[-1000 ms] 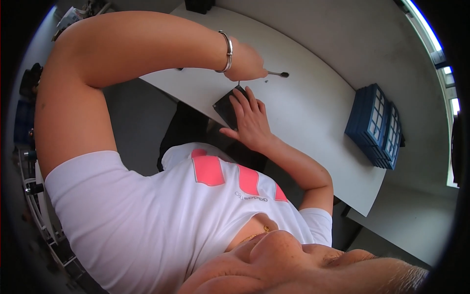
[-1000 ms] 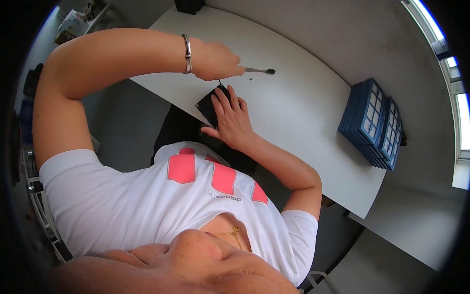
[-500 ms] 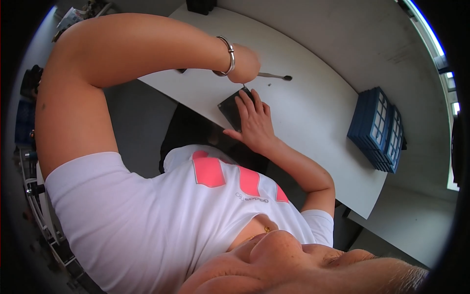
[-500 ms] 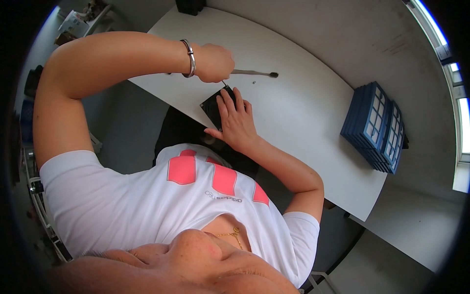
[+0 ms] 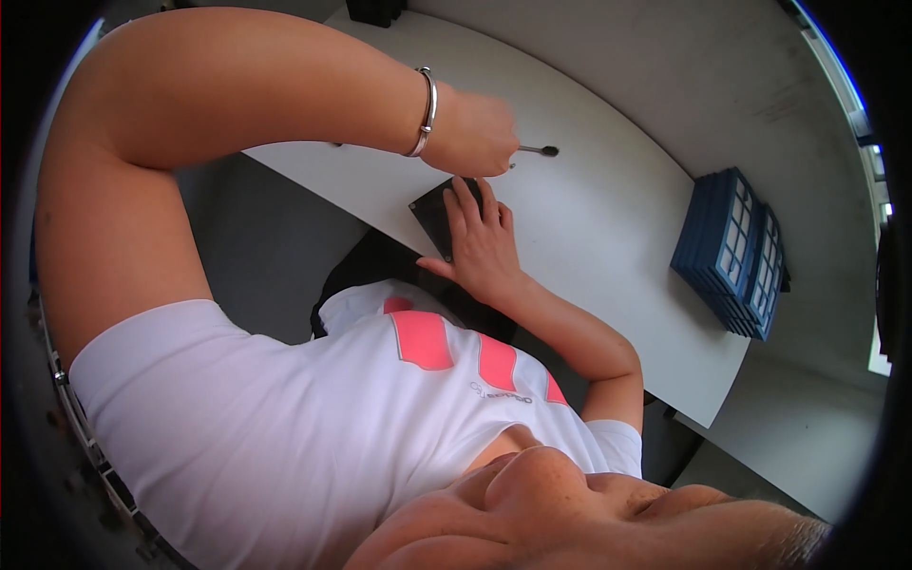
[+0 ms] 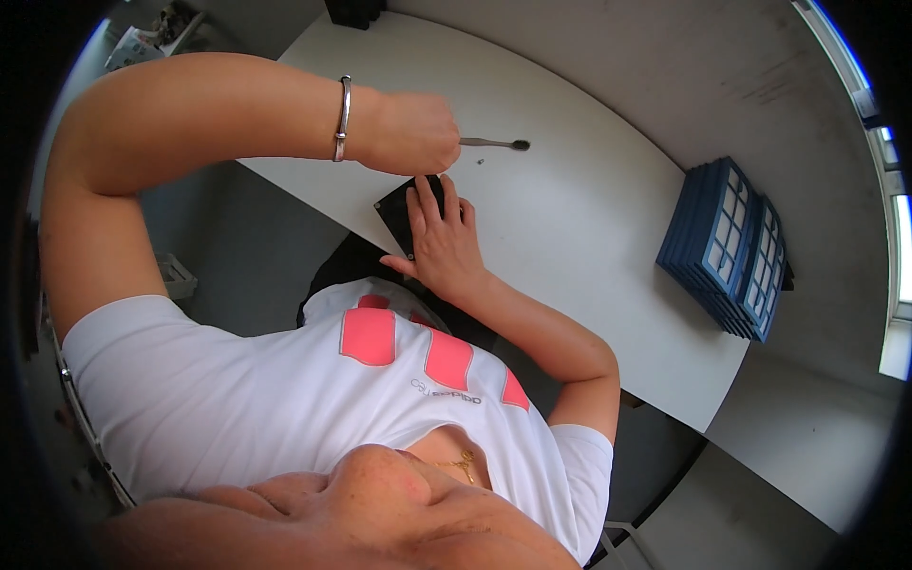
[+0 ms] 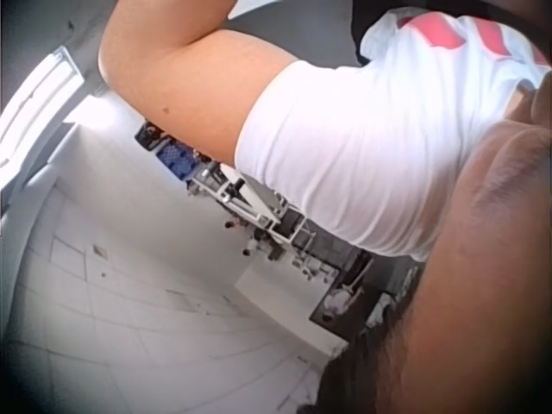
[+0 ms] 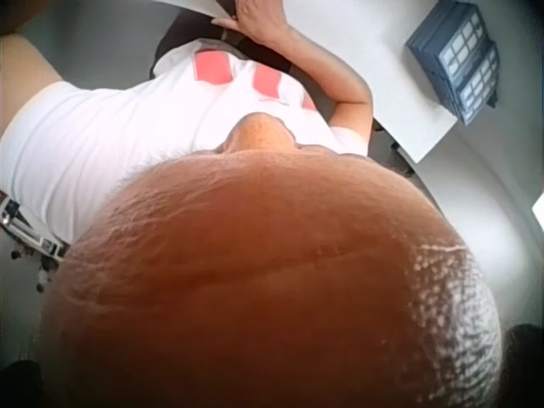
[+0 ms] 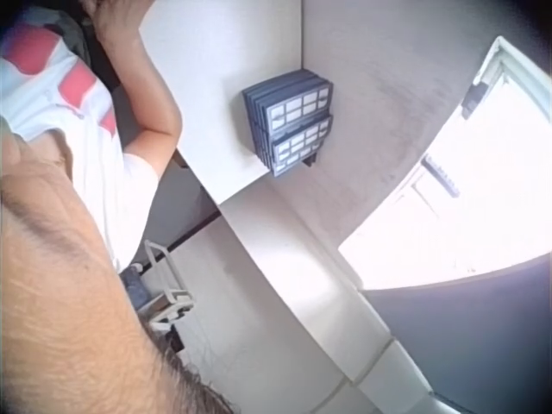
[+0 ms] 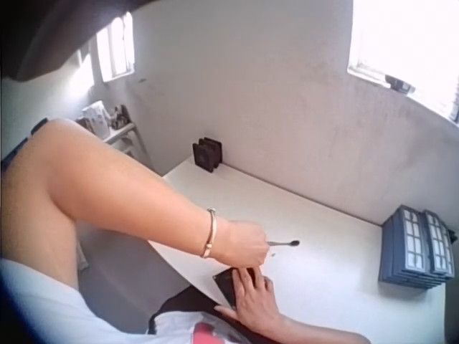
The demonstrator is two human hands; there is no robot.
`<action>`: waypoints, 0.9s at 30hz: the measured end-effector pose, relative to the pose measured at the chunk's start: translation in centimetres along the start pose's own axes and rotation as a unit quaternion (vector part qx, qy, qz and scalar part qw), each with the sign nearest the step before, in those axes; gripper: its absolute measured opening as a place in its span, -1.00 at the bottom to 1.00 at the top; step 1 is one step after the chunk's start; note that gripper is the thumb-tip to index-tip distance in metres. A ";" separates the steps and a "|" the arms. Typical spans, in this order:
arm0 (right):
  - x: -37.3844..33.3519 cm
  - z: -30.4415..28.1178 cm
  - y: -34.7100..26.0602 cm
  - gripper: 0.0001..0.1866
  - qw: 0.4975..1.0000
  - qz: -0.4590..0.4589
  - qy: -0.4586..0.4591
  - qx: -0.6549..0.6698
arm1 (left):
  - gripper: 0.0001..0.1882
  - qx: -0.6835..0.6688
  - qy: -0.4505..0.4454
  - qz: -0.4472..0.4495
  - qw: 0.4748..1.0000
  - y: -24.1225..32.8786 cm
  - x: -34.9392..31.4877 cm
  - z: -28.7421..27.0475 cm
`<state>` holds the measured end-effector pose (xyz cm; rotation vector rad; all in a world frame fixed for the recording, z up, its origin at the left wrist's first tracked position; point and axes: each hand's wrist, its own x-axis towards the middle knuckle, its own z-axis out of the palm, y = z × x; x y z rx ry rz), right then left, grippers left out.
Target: The recorder uses a screwdriver to remove screws and a grill from a small black computer fan.
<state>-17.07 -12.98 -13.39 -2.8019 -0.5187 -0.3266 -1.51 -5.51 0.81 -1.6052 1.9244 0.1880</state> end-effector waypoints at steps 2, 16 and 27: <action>-0.1 0.0 -0.1 0.06 0.999 0.020 -0.018 0.027 | -0.86 -0.075 -0.013 -0.078 0.994 0.0 0.0 0.3; 0.0 0.0 0.2 0.06 0.999 0.021 -0.009 0.037 | -0.89 -0.038 -0.021 -0.063 0.997 0.1 -0.9 -0.7; 0.0 -0.1 0.4 0.08 0.999 0.019 -0.015 0.026 | -0.86 -0.082 0.082 -0.032 0.993 0.1 0.5 -0.5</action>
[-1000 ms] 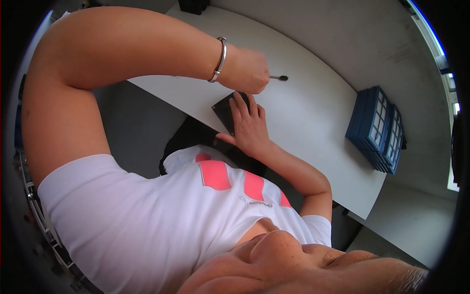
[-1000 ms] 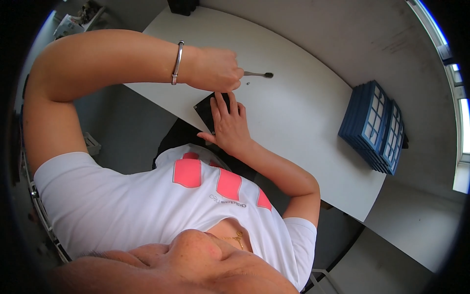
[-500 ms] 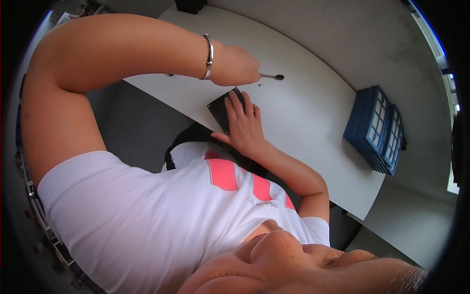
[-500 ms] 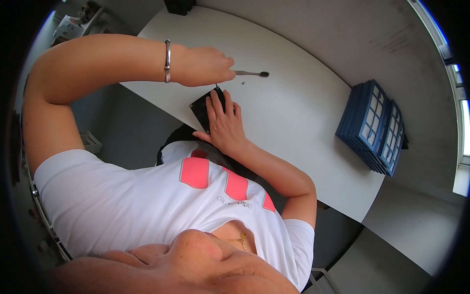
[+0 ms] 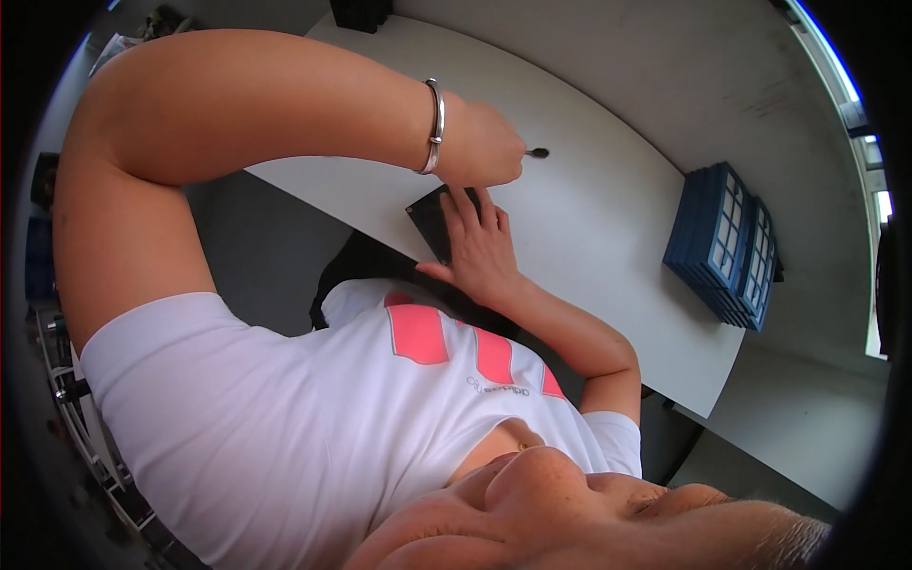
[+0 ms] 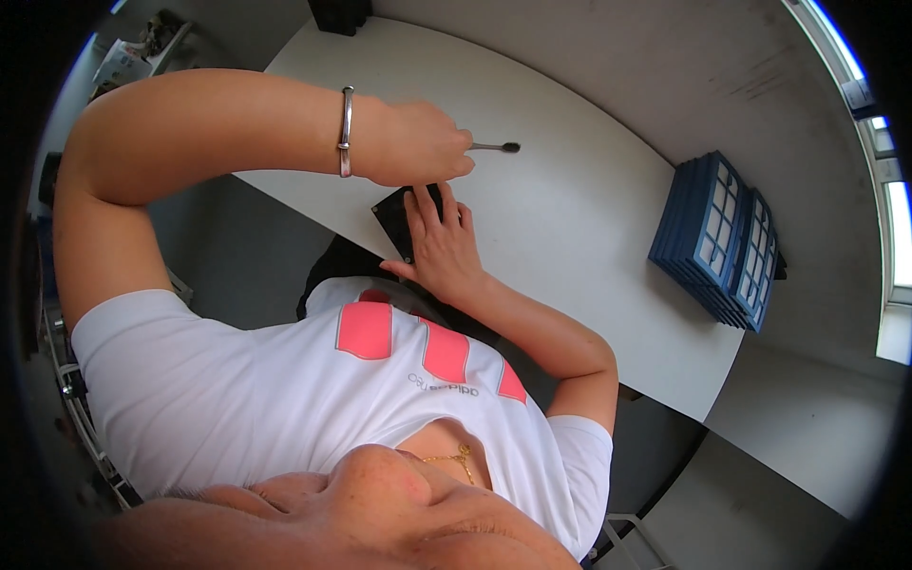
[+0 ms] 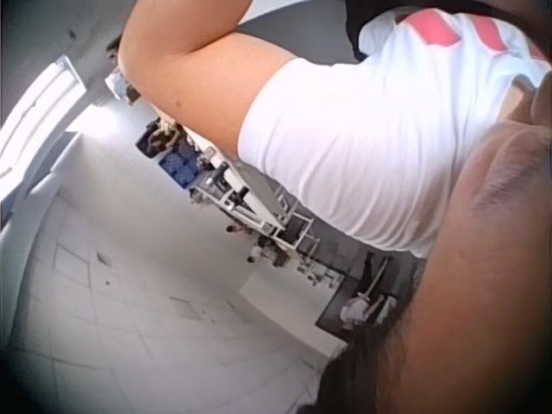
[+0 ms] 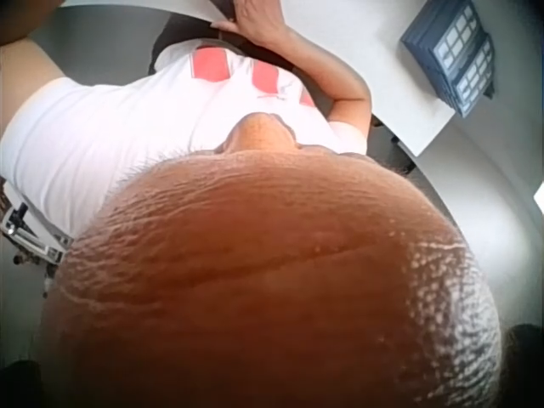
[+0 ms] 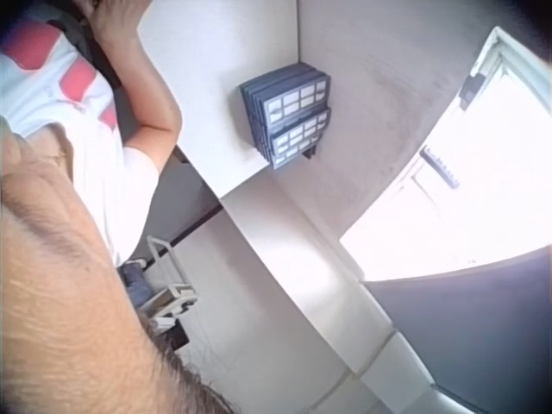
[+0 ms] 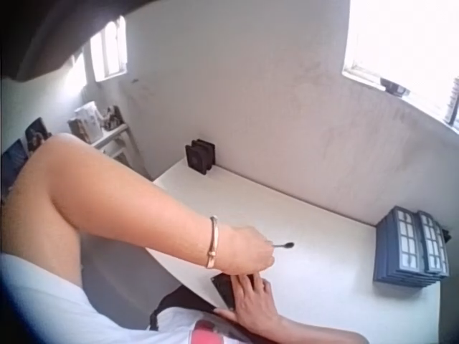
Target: The recorder uses a screwdriver to remove screws and a grill from a small black computer fan.
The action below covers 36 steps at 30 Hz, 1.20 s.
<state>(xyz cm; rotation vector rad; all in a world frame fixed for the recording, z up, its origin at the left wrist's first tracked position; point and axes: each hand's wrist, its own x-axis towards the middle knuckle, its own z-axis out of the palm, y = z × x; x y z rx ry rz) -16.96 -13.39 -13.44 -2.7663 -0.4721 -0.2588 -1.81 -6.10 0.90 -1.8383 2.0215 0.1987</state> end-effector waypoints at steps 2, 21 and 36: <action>0.1 -0.2 -0.2 0.09 1.000 0.015 -0.015 0.008 | -0.86 0.034 -0.040 0.016 0.999 0.2 0.2 -0.9; -0.2 -0.3 0.0 0.10 1.000 -0.004 0.003 -0.005 | -0.89 0.039 -0.062 -0.045 0.996 0.0 -0.6 0.7; 2.1 -2.8 3.3 -0.55 0.956 0.144 0.062 0.246 | -0.61 -0.464 0.427 -0.307 0.713 6.1 -4.3 15.7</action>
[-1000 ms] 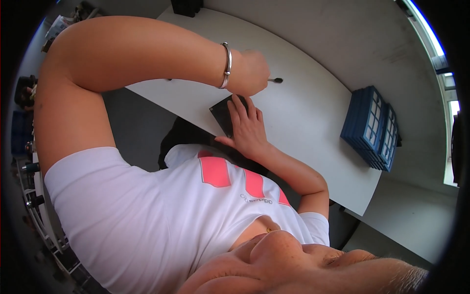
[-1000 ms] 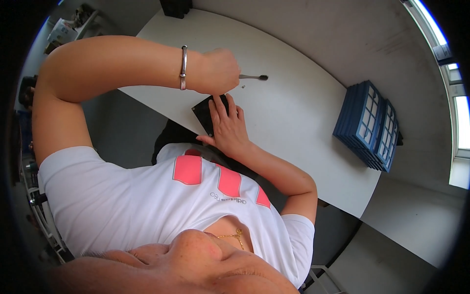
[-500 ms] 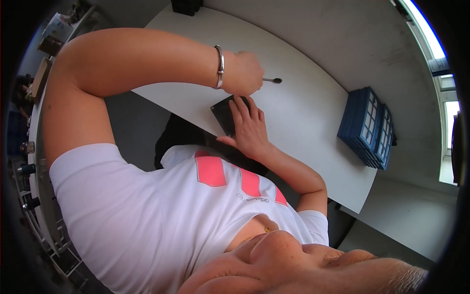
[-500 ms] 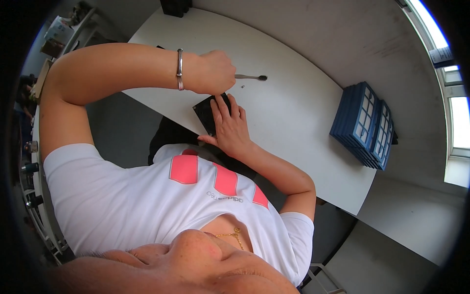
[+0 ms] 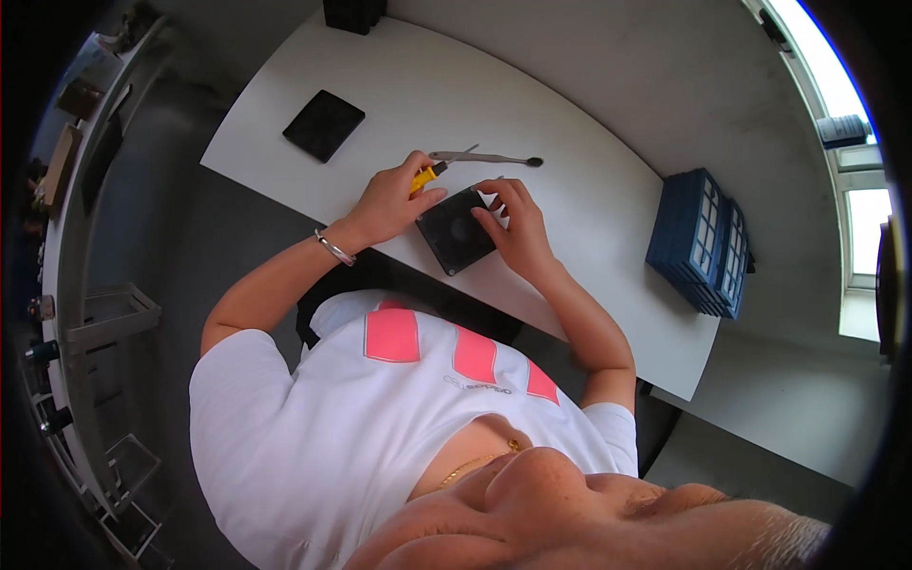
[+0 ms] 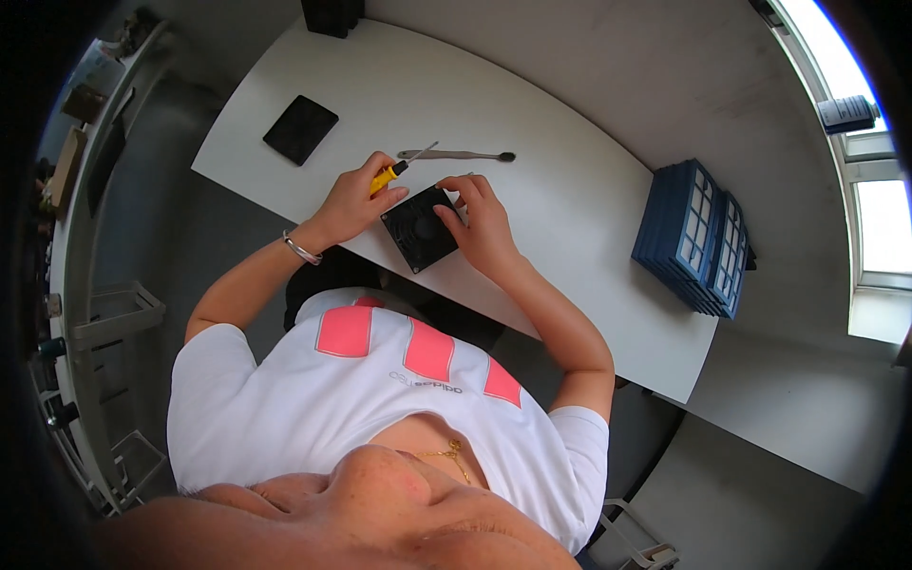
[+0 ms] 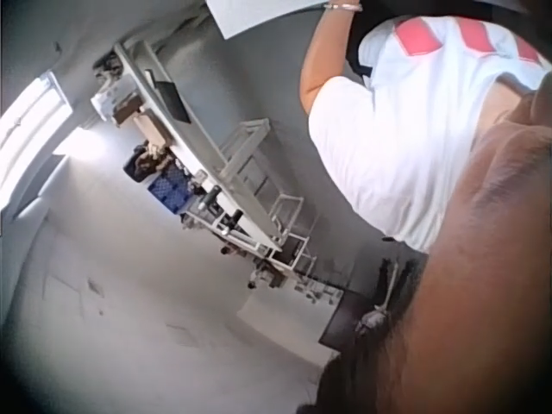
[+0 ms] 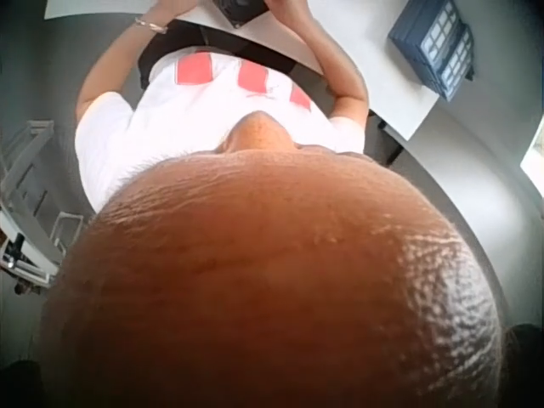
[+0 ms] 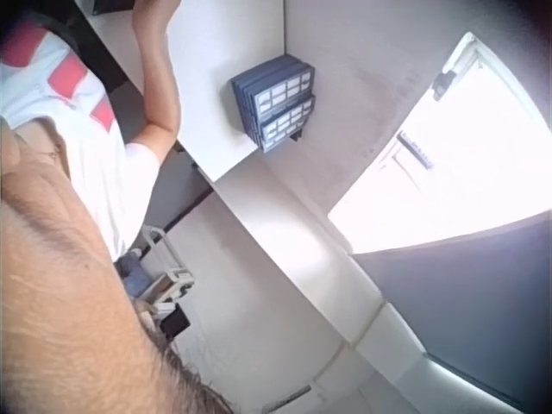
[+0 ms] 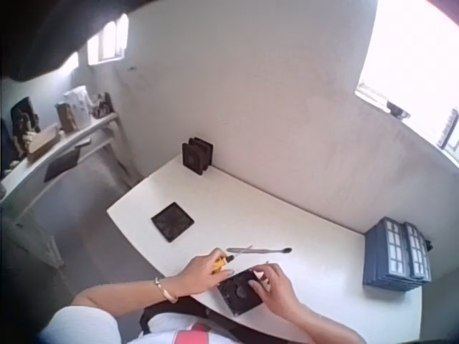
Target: The recorder uses a screwdriver to remove screws and a grill from a small black computer fan.
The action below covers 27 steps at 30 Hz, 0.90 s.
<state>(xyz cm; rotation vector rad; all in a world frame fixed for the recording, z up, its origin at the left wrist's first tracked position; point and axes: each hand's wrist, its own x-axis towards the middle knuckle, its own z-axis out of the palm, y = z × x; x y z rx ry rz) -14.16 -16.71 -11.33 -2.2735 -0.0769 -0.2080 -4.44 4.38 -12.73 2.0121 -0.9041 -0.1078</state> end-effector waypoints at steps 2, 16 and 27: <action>1.0 0.3 0.6 -0.66 0.999 -0.022 0.011 -0.035 | -0.56 -0.050 -0.016 -0.146 0.988 0.6 -1.5 1.1; 5.1 -2.0 -1.0 -0.87 0.907 -0.142 -0.179 -0.355 | -0.55 -0.106 0.044 -0.059 0.992 -1.6 -1.5 2.1; 5.7 -4.9 0.2 -0.87 0.986 0.011 -0.058 -0.153 | -0.56 -0.090 0.045 -0.036 0.994 -1.7 -1.5 1.8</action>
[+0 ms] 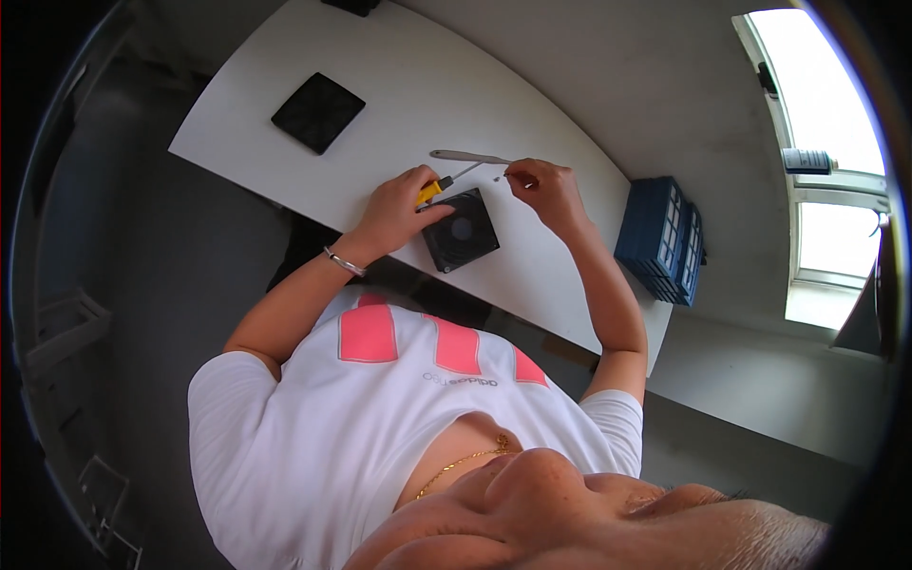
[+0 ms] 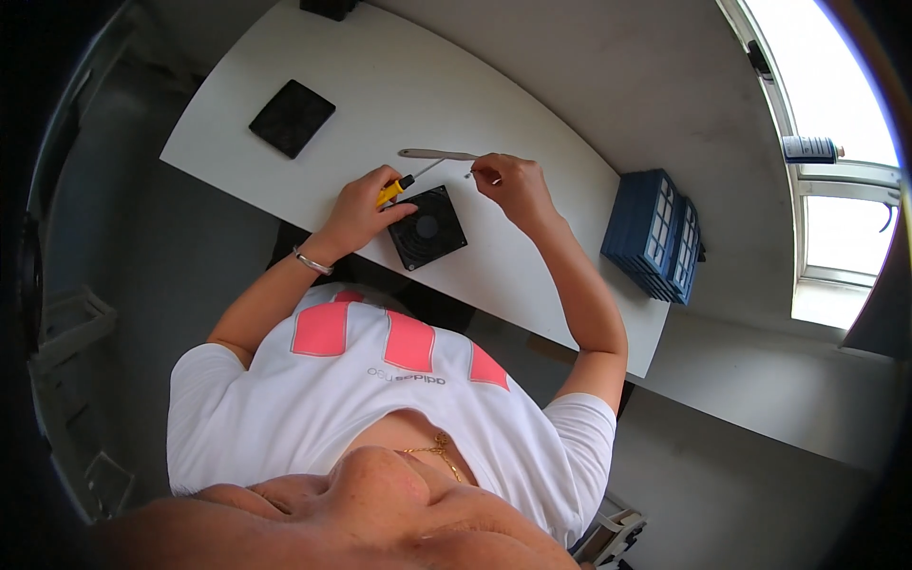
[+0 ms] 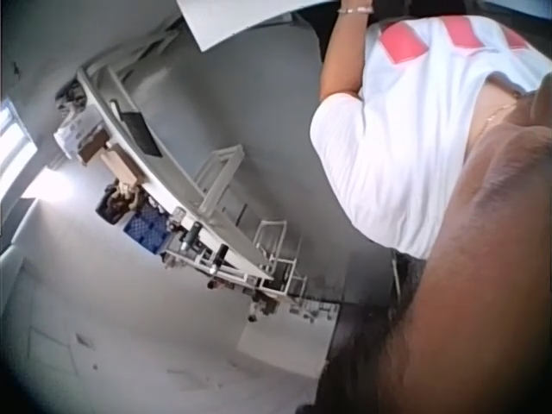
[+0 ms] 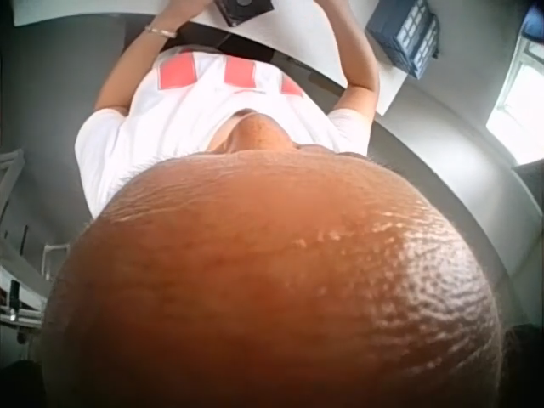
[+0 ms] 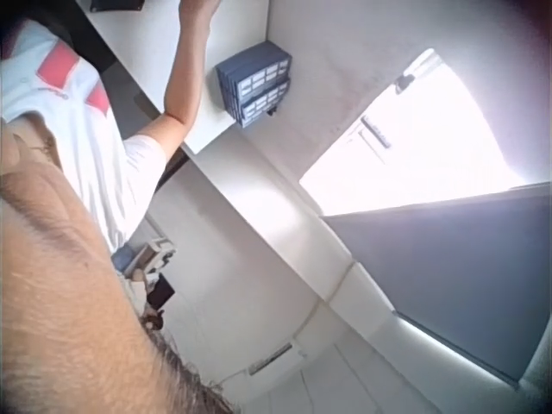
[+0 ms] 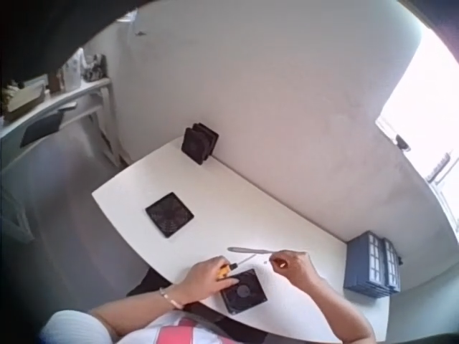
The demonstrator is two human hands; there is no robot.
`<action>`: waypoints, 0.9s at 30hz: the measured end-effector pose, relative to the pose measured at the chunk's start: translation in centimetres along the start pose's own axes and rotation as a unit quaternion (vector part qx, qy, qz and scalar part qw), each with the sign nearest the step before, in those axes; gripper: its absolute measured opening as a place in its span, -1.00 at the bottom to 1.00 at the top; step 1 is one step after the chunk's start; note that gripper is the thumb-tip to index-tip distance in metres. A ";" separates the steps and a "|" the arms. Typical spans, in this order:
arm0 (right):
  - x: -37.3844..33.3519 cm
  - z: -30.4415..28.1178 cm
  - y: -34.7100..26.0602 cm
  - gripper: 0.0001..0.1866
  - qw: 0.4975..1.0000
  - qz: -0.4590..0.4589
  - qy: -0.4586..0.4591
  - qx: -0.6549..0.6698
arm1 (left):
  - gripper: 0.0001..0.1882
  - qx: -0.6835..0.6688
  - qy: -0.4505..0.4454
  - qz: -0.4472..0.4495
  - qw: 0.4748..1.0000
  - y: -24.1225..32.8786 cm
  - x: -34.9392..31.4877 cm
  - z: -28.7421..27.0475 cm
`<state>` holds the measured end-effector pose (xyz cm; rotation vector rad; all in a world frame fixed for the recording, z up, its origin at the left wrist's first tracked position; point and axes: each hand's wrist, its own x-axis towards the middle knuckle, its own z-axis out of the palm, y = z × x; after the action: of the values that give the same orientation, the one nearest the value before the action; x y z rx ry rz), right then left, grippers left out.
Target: The recorder uses a screwdriver to remove screws and a grill from a small black computer fan.
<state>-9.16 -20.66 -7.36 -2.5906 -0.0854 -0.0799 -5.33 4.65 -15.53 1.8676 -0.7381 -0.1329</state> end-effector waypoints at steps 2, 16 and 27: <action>-0.4 0.1 1.9 -0.87 1.000 0.024 0.000 -0.019 | -0.57 0.000 -0.002 0.004 1.000 -0.1 -0.2 0.0; -2.0 1.7 1.2 -0.67 0.999 0.038 0.037 0.010 | -0.61 0.024 -0.002 0.023 0.999 -0.6 -0.3 0.2; -7.2 4.6 -3.8 0.10 0.979 -0.138 -0.067 -0.131 | -0.63 -0.095 0.084 -0.017 0.992 -1.0 -0.6 0.2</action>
<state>-16.47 -15.39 -9.82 -2.8276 -0.5172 -0.0176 -5.42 5.03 -16.67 1.6882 -0.5571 -0.0638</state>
